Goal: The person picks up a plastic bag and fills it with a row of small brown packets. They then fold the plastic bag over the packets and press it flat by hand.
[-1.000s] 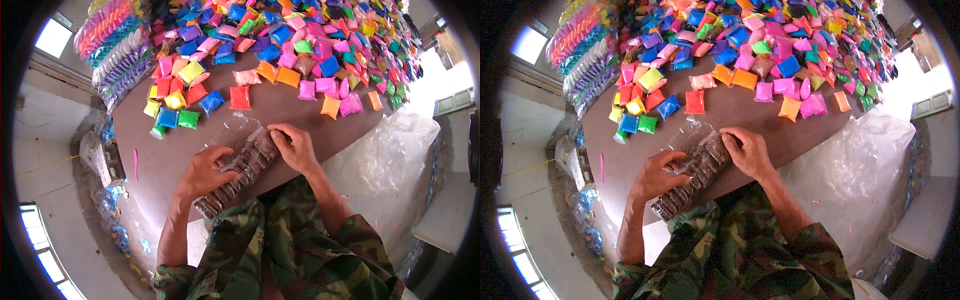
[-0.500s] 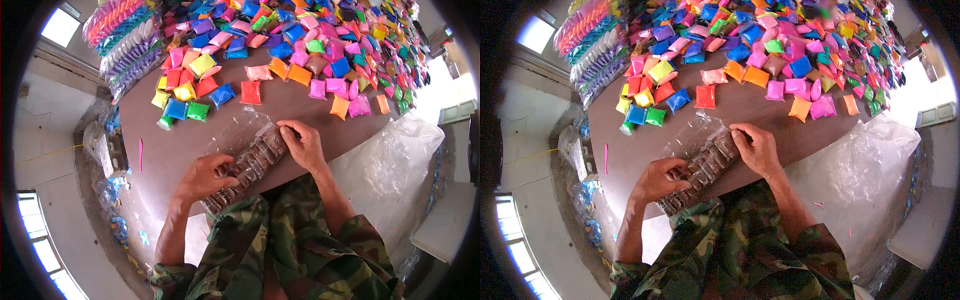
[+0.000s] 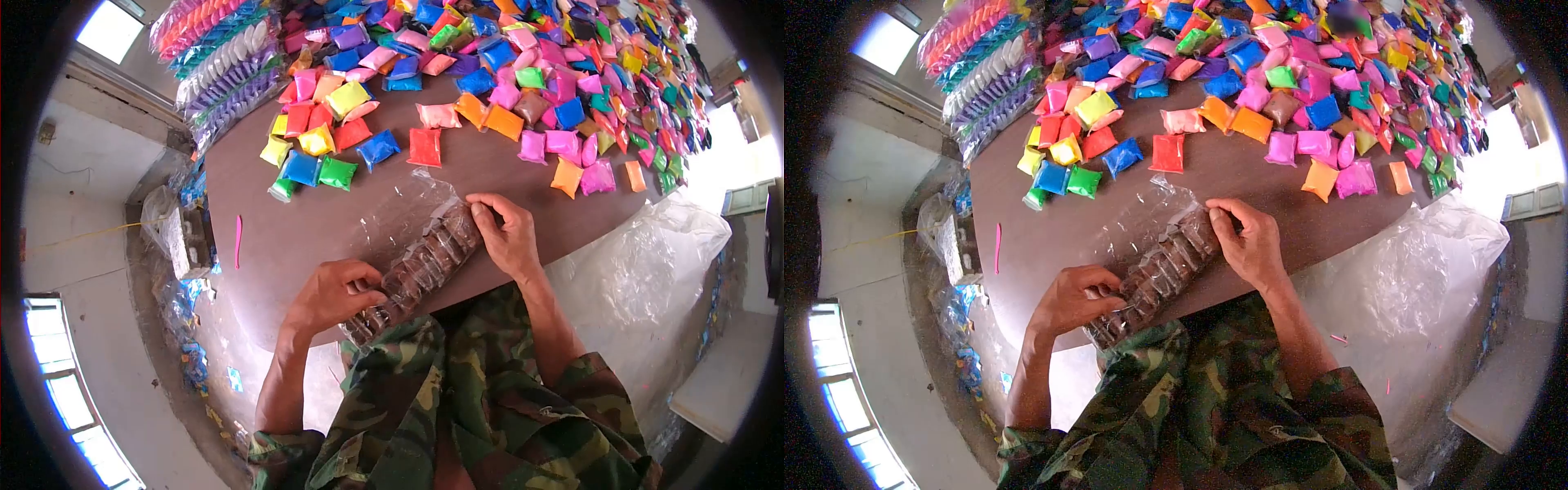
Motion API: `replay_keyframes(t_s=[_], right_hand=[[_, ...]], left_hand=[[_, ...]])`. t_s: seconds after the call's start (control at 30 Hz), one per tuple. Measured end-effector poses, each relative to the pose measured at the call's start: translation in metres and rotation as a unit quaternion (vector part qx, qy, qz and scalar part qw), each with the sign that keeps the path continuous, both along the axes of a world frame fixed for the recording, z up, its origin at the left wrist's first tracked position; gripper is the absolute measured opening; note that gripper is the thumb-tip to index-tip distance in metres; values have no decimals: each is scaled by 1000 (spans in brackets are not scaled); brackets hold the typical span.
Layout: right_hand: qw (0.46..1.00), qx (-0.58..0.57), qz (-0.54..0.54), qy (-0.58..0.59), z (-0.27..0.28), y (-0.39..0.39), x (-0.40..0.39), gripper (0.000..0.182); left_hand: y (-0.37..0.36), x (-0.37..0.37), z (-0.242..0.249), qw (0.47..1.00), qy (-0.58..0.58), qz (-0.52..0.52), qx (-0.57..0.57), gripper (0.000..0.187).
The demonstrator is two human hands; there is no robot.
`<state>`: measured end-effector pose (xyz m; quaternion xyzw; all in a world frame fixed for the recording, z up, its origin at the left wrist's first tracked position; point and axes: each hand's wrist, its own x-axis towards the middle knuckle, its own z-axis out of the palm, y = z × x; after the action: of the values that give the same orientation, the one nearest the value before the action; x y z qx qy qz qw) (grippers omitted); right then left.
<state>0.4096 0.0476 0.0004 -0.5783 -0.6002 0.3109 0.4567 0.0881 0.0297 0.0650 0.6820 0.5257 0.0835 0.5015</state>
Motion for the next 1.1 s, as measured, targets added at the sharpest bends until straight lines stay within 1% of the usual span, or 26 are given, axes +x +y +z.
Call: replay_keyframes(t_s=[0.1,0.2,0.23,0.3,0.4,0.5,0.6,0.7,0.73,0.8,0.83,0.93,0.97,1.07,1.1], right_hand=[[1000,1,-2,0,0,0,0,19],[1000,-12,-5,2,0,-1,1,19],[1000,-19,-5,3,-1,-1,0,19],[1000,5,-2,7,-3,-1,0,19],[1000,9,-2,6,-4,1,0,19],[1000,4,-3,-1,-4,1,0,19],[1000,5,-2,-6,-2,0,0,19],[1000,-10,-17,0,3,-1,-1,18],[1000,-19,-22,3,5,-2,-3,18],[1000,0,-30,2,2,-1,-4,17],[999,8,-34,0,1,-1,-3,17],[999,11,-53,10,4,-4,-7,14],[998,18,-63,7,3,-6,-7,14],[995,31,-93,-2,-3,-8,-9,15],[994,27,-105,-7,-3,-10,-11,15]], left_hand=[[-1,-3,4,1000,-4,31,5,36],[-3,-18,10,998,-28,23,48,37],[-6,-22,12,999,-20,20,45,38],[-11,-28,15,999,-3,14,41,38],[-16,-34,6,1000,-11,17,-1,37],[-18,-30,10,999,-6,14,28,36],[-23,-25,30,996,-2,86,27,40],[-43,-23,38,983,39,98,152,46],[-53,-21,27,967,66,72,235,50],[-70,-6,15,956,84,64,273,43],[-72,1,11,950,65,75,296,28],[-68,-4,-6,954,-7,206,220,16],[-63,-9,-5,954,4,215,211,10],[-53,-12,8,960,16,204,190,14],[-57,-6,11,956,28,176,232,20]])
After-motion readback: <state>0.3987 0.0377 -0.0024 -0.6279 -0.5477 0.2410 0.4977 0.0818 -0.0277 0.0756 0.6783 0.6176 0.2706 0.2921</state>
